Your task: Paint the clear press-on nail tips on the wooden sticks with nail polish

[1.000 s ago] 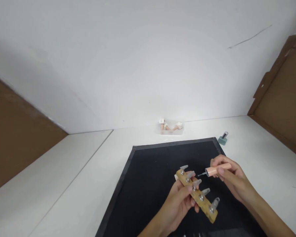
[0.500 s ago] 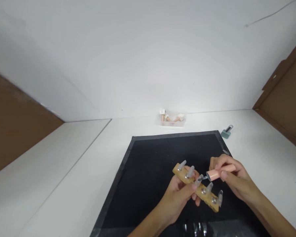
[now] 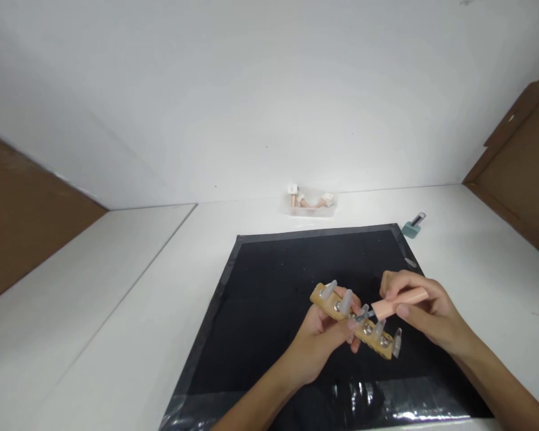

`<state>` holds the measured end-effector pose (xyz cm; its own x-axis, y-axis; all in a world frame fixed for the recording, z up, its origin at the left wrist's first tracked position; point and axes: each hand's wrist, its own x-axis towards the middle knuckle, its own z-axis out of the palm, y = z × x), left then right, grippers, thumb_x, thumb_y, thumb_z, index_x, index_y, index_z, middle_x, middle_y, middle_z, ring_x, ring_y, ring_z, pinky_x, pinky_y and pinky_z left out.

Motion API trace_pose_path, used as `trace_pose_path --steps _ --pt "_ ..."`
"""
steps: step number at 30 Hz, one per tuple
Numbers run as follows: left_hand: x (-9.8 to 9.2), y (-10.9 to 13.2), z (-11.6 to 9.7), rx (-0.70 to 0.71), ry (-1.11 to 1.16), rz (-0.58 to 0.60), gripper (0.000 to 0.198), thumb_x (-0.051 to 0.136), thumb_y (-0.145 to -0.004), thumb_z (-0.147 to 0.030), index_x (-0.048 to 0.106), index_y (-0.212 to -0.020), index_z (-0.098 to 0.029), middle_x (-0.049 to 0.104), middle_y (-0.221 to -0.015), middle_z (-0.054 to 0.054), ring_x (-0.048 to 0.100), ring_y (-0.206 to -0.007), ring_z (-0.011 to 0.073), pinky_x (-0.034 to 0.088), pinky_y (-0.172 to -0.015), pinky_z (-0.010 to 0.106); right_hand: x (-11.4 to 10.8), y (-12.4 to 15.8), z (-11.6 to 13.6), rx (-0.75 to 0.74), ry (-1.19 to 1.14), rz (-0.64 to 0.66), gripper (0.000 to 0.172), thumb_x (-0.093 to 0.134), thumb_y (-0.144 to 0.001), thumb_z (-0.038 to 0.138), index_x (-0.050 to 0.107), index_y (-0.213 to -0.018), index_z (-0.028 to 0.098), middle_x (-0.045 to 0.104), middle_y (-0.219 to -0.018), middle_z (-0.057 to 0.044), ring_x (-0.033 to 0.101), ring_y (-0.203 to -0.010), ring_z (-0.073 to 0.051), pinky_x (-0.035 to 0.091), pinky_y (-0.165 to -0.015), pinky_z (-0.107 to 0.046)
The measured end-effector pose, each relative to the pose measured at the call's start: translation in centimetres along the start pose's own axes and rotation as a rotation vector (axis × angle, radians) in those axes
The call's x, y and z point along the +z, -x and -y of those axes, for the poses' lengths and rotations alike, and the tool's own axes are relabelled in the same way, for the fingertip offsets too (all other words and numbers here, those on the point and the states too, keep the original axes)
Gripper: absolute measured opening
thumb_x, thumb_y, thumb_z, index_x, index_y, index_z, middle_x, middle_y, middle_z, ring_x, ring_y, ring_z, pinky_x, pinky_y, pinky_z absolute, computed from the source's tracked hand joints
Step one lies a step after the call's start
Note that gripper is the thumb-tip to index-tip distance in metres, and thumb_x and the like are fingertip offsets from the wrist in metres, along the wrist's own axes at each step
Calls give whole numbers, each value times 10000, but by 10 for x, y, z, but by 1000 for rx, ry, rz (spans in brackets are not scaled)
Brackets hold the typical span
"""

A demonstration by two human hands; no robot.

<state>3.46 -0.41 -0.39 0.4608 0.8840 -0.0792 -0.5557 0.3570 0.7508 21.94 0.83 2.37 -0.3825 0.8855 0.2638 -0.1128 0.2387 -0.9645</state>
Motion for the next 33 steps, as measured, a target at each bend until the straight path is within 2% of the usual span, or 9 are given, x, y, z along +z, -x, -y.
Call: trace_pose_path --steps 7,14,20,26,31,33 --pt "-1 -2 1 31 -9 9 188 746 -707 -272 595 -747 -169 532 -751 -43 462 -507 17 427 -486 167 -6 0 -4 -20 41 -68 92 606 -860 338 621 -830 252 509 -694 11 443 -638 -139 337 -560 -251" --pt "-7 -4 2 57 -116 65 181 691 -764 -290 553 -786 -175 493 -696 -46 468 -528 35 393 -508 175 -4 1 -1 -43 59 17 72 595 -869 320 631 -852 260 496 -672 13 445 -629 -141 356 -550 -254" --pt "-4 -5 -3 94 -259 48 239 675 -761 -349 513 -785 -174 463 -732 -36 435 -528 48 374 -499 204 -8 0 1 -68 101 -97 77 606 -863 321 633 -833 255 529 -677 5 465 -637 -145 360 -557 -258" --pt "-1 -5 -7 90 -408 7 273 643 -766 -401 483 -758 -180 427 -756 -33 407 -539 60 362 -507 226 -5 -1 3 -43 133 8 103 590 -872 328 640 -827 249 499 -644 16 455 -595 -131 359 -529 -245" --pt "-3 -3 -7 132 -461 3 212 618 -788 -348 477 -765 -190 439 -760 -28 401 -579 77 342 -540 233 -10 -2 1 -58 195 -108 90 601 -869 295 636 -809 238 536 -653 12 473 -605 -129 367 -543 -245" --pt "-3 -2 -6 143 -475 -5 181 613 -790 -316 480 -781 -193 446 -767 -27 403 -589 80 345 -556 234 -10 -2 1 -73 169 -104 103 606 -863 316 637 -808 235 538 -652 6 476 -606 -137 373 -536 -253"
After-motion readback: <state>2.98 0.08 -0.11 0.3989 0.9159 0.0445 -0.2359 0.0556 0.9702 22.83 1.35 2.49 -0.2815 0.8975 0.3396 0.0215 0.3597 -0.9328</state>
